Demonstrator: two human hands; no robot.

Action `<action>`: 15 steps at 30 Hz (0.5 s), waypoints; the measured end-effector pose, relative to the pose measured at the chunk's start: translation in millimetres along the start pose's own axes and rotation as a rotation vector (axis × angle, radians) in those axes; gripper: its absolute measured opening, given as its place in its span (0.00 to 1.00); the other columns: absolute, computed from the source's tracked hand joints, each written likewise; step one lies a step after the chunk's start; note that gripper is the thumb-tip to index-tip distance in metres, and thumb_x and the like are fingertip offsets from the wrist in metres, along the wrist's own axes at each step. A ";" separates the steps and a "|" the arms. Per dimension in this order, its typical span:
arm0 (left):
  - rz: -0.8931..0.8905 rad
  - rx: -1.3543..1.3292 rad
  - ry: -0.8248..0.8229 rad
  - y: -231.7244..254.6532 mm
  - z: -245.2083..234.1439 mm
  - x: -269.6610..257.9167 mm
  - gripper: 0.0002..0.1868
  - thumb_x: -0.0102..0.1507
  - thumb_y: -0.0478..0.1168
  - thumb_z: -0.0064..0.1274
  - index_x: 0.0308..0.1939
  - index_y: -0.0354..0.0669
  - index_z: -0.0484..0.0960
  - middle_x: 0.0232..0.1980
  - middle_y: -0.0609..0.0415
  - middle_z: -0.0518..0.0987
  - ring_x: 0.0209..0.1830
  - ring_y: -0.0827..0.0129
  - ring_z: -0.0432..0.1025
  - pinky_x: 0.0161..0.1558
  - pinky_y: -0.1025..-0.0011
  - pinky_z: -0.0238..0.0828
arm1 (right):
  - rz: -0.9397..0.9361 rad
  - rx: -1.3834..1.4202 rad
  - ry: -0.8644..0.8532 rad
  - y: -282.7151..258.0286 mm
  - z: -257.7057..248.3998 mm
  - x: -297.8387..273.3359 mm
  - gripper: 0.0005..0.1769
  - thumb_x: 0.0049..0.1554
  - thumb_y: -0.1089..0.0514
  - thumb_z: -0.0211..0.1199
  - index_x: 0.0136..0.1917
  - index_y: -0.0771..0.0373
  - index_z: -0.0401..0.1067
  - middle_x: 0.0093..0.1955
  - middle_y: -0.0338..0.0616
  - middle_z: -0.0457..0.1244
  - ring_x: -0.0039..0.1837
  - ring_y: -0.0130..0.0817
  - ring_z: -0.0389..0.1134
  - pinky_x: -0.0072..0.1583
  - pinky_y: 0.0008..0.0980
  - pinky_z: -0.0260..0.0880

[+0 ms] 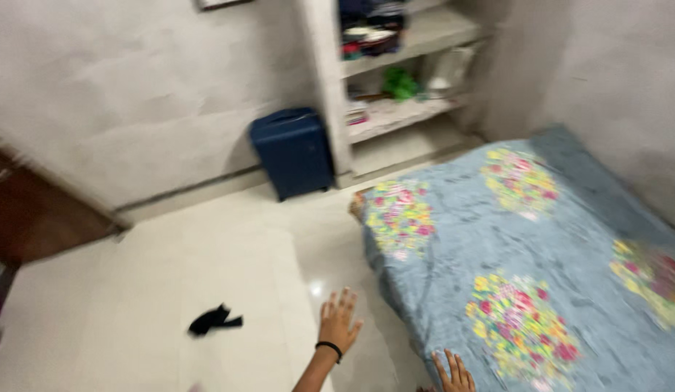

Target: The person picks up various clothing items from the floor and places them on a bed.

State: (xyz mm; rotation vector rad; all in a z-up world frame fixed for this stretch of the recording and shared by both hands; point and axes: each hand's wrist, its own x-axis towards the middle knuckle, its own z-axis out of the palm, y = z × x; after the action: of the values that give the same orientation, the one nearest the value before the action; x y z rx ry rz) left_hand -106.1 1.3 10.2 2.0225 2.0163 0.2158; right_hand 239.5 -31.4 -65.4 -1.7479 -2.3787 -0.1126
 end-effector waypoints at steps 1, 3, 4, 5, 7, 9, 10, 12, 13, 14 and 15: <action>-0.098 -0.001 0.014 -20.0 -7.2 -12.8 0.40 0.70 0.59 0.42 0.81 0.55 0.45 0.85 0.54 0.40 0.84 0.48 0.35 0.77 0.44 0.32 | 0.008 -0.081 -0.176 -7.8 -6.2 13.7 0.56 0.43 0.24 0.65 0.80 0.25 0.46 0.82 0.37 0.43 0.79 0.44 0.51 0.70 0.49 0.60; -0.260 0.063 -0.001 -45.2 -12.0 -54.0 0.39 0.70 0.59 0.40 0.81 0.59 0.43 0.86 0.57 0.37 0.84 0.46 0.32 0.77 0.44 0.32 | -0.050 -0.137 -0.324 -25.8 -12.5 38.8 0.56 0.46 0.25 0.64 0.81 0.25 0.42 0.85 0.37 0.39 0.82 0.42 0.47 0.75 0.48 0.58; -0.343 0.094 -0.009 -54.0 -14.2 -74.2 0.39 0.71 0.59 0.39 0.82 0.61 0.42 0.86 0.59 0.36 0.83 0.45 0.31 0.76 0.44 0.32 | -0.115 -0.101 -0.303 -35.0 -12.8 52.0 0.55 0.47 0.25 0.63 0.81 0.26 0.41 0.85 0.38 0.38 0.82 0.44 0.46 0.75 0.49 0.57; -0.400 0.076 -0.055 -59.2 -19.1 -95.3 0.40 0.71 0.61 0.38 0.82 0.61 0.41 0.85 0.59 0.34 0.84 0.45 0.30 0.77 0.43 0.31 | -0.188 -0.065 -0.285 -45.4 -15.3 67.7 0.55 0.47 0.24 0.63 0.81 0.27 0.41 0.86 0.40 0.38 0.81 0.46 0.46 0.74 0.50 0.56; -0.508 0.031 -0.147 -65.6 -25.2 -133.5 0.41 0.71 0.65 0.36 0.82 0.62 0.39 0.85 0.59 0.32 0.84 0.47 0.28 0.78 0.41 0.29 | -0.291 -0.106 -0.367 -72.4 -15.9 96.5 0.54 0.48 0.23 0.61 0.81 0.26 0.40 0.85 0.39 0.37 0.83 0.44 0.44 0.77 0.49 0.54; -0.671 -0.047 -0.234 -79.9 -29.4 -158.9 0.42 0.71 0.67 0.34 0.82 0.62 0.37 0.86 0.60 0.30 0.84 0.47 0.26 0.78 0.40 0.28 | -0.402 -0.129 -0.433 -101.3 -13.6 125.5 0.52 0.51 0.23 0.59 0.82 0.27 0.39 0.84 0.39 0.36 0.84 0.45 0.41 0.78 0.49 0.51; -0.748 -0.091 -0.276 -86.0 -29.6 -167.6 0.42 0.71 0.68 0.33 0.82 0.62 0.37 0.86 0.61 0.29 0.85 0.47 0.24 0.78 0.40 0.28 | -0.464 -0.130 -0.461 -116.6 -12.2 142.6 0.52 0.53 0.24 0.58 0.82 0.28 0.38 0.84 0.41 0.36 0.84 0.47 0.40 0.78 0.50 0.50; -0.843 -0.032 -0.154 -94.2 -21.5 -179.9 0.42 0.70 0.68 0.35 0.82 0.62 0.39 0.86 0.60 0.31 0.85 0.47 0.27 0.77 0.40 0.30 | -0.591 -0.098 -0.492 -142.1 -9.8 167.6 0.49 0.56 0.26 0.57 0.82 0.31 0.38 0.84 0.43 0.36 0.84 0.50 0.39 0.77 0.53 0.49; -0.899 0.002 -0.096 -98.2 -18.1 -186.8 0.42 0.70 0.68 0.35 0.82 0.61 0.40 0.86 0.60 0.32 0.84 0.47 0.29 0.77 0.40 0.31 | -0.666 -0.057 -0.490 -159.4 -8.7 182.2 0.48 0.57 0.27 0.57 0.81 0.31 0.38 0.84 0.43 0.36 0.83 0.51 0.39 0.77 0.55 0.48; -0.931 -0.036 -0.082 -101.0 -14.4 -190.6 0.42 0.70 0.67 0.36 0.83 0.61 0.39 0.86 0.60 0.32 0.84 0.47 0.29 0.77 0.40 0.30 | -0.741 -0.016 -0.491 -176.4 -9.1 195.1 0.46 0.57 0.28 0.57 0.80 0.32 0.38 0.84 0.44 0.36 0.83 0.53 0.39 0.76 0.57 0.48; -0.956 -0.069 -0.063 -108.3 -12.5 -188.8 0.42 0.70 0.67 0.36 0.83 0.61 0.39 0.86 0.60 0.32 0.84 0.47 0.28 0.77 0.40 0.30 | -0.784 -0.027 -0.507 -194.4 -10.6 206.4 0.47 0.57 0.29 0.58 0.80 0.32 0.37 0.84 0.44 0.35 0.83 0.53 0.38 0.76 0.57 0.48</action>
State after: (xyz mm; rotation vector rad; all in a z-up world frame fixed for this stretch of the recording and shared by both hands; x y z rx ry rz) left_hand -216.3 -186.7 6.6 0.8311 2.6071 0.0126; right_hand -4.0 101.4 -5.2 -0.8038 -3.3078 0.2215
